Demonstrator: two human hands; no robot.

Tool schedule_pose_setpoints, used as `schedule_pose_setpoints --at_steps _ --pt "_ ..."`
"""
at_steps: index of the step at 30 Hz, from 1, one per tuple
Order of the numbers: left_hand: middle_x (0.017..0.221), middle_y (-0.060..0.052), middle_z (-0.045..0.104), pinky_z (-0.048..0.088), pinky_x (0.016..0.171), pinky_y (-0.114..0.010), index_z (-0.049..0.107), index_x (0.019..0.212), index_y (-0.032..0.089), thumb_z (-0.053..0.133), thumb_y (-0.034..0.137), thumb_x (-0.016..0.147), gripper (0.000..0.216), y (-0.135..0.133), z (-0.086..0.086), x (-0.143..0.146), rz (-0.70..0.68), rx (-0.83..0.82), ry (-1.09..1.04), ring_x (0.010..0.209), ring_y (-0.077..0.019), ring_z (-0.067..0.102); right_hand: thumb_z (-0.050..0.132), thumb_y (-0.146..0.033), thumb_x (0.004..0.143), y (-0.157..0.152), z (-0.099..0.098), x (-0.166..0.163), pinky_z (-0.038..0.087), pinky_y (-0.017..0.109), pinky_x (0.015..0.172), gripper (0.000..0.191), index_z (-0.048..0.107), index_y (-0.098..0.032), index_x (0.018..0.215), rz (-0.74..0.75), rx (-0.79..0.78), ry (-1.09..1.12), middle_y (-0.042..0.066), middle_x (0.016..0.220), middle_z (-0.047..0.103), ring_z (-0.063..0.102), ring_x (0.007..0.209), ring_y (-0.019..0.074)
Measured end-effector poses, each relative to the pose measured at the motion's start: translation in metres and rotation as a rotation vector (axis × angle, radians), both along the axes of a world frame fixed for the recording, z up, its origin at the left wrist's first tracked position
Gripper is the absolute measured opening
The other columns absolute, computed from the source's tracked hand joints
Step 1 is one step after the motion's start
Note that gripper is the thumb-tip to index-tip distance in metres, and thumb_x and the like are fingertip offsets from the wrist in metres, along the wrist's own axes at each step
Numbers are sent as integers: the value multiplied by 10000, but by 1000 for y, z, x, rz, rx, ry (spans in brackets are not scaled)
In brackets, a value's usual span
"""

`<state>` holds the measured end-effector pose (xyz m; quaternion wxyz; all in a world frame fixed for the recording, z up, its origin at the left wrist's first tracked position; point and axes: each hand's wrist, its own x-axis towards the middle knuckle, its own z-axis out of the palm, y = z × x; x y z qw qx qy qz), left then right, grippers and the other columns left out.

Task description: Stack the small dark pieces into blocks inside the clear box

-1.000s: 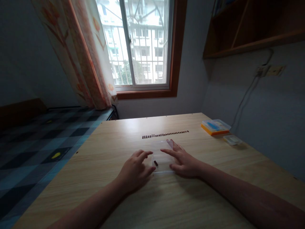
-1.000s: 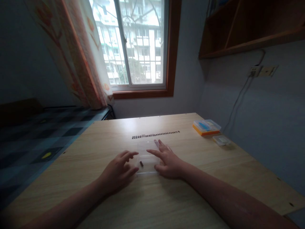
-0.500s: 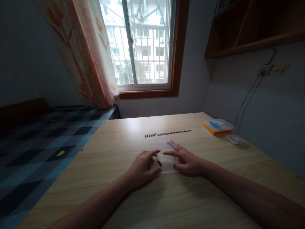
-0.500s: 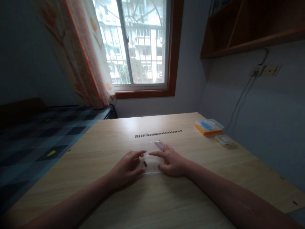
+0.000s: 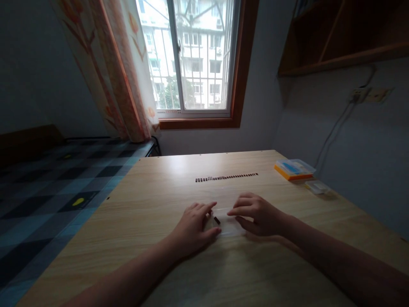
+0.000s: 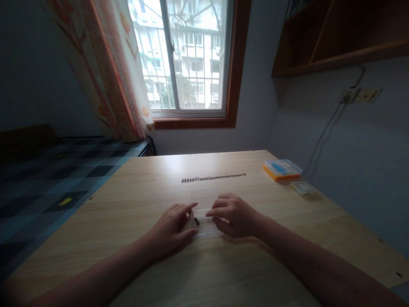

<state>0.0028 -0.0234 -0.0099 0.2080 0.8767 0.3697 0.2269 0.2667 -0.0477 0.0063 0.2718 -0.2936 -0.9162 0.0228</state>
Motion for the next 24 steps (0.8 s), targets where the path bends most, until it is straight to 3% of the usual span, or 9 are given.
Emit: schedule_pose_setpoints --at_steps 5,10,17,24 --pt "1108 -94 698 414 1012 -495 564 1364 246 741 365 779 623 -2 0 1 7 17 -13 1048 -302 606 526 -180 888 6 13 -14 396 256 663 317 708 -271 1132 44 -60 -295 13 907 718 606 720 128" --pt "1140 -99 698 428 996 -487 592 1323 246 727 317 768 575 -2 -2 0 1 15 -41 1080 -309 595 566 -232 888 15 22 -31 265 240 548 158 720 -250 852 22 -69 -417 -24 765 694 554 602 92" --pt "1123 -99 698 431 983 -475 602 1289 213 765 308 733 587 -4 0 0 38 -45 -44 1075 -310 583 544 -228 901 9 10 -43 257 228 545 219 656 -184 719 -43 -150 -279 -12 719 670 491 552 73" --pt "1113 -104 688 437 970 -462 594 1296 181 775 316 736 604 -4 3 0 38 -60 -35 1057 -303 585 544 -200 907 5 0 -42 325 202 607 163 687 -208 829 -25 -246 -144 -14 807 675 544 651 82"
